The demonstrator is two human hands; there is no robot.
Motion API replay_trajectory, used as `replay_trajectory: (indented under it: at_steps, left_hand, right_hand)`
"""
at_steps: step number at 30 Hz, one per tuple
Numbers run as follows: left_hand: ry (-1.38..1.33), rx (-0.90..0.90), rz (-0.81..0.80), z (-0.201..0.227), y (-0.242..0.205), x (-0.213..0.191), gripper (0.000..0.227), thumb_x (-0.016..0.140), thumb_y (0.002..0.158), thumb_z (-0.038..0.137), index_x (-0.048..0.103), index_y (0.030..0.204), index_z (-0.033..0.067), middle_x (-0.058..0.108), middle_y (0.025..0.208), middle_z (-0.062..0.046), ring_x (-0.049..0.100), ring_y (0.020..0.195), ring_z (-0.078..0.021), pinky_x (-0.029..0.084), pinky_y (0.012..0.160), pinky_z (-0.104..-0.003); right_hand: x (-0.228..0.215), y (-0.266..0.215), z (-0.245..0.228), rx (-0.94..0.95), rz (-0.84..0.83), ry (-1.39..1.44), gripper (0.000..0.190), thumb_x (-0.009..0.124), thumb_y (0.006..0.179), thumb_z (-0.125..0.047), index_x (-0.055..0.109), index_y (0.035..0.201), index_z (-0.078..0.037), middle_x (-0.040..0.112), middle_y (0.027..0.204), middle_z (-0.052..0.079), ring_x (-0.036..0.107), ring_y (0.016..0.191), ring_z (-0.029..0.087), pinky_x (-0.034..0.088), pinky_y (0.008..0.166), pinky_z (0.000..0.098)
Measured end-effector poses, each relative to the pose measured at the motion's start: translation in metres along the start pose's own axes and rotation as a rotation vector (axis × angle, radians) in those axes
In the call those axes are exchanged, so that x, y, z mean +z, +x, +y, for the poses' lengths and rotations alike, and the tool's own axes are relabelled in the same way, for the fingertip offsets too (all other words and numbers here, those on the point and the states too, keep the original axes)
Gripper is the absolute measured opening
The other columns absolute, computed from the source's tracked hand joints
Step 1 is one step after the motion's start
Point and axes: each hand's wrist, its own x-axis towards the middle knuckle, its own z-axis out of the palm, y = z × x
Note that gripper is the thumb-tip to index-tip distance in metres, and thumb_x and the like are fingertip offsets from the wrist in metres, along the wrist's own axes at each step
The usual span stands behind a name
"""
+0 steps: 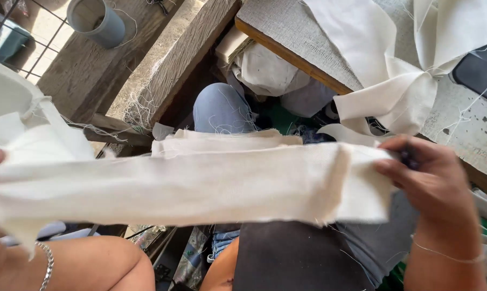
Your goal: Trimming excess threads from fabric strips and stacking them at a sewing workstation.
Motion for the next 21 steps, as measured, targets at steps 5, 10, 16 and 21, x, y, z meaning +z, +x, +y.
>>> replay_trajectory:
  at_steps: [5,10,16,21]
  left_hand:
    - [0.343,1.412,-0.135,0.081,-0.004,0.086,0.035,0.078,0.1,0.02,0.077,0.128,-0.001,0.077,0.097,-0.011,0.064,0.073,-0.0159,0.049,0.067,-0.031]
    - [0.772,1.04,-0.383,0.054,0.041,0.192,0.055,0.068,0.092,0.033,0.061,0.146,0.026,0.07,0.12,0.001,0.058,0.115,-0.0287,0.044,0.094,-0.05]
    - [-0.015,1.351,-0.758,0.109,-0.09,0.278,0.024,0.077,0.088,0.011,0.076,0.111,0.0148,0.075,0.102,-0.005,0.071,0.105,-0.0307,0.054,0.093,-0.044]
    - [-0.478,1.231,-1.037,0.104,-0.207,0.41,0.015,0.073,0.094,0.024,0.069,0.106,0.0169,0.07,0.116,0.0,0.075,0.102,-0.0258,0.059,0.09,-0.037]
  right_hand:
    - [0.047,0.035,0.036,0.206,-0.116,-0.495,0.035,0.074,0.088,-0.035,0.077,0.111,-0.009,0.075,0.1,0.007,0.065,0.082,0.018,0.051,0.066,0.0303]
    - [0.067,0.022,0.115,-0.343,-0.011,-0.836,0.046,0.072,0.093,-0.027,0.065,0.137,-0.014,0.07,0.12,0.008,0.071,0.096,0.028,0.057,0.076,0.041]
    - [0.054,-0.037,0.128,-0.493,0.523,-0.698,0.008,0.08,0.093,-0.021,0.078,0.1,-0.018,0.065,0.081,-0.005,0.06,0.057,0.017,0.047,0.05,0.026]
    - [0.038,-0.046,0.115,-0.392,0.769,-0.357,0.009,0.07,0.106,-0.002,0.072,0.098,0.002,0.062,0.084,0.013,0.051,0.064,0.017,0.04,0.057,0.0318]
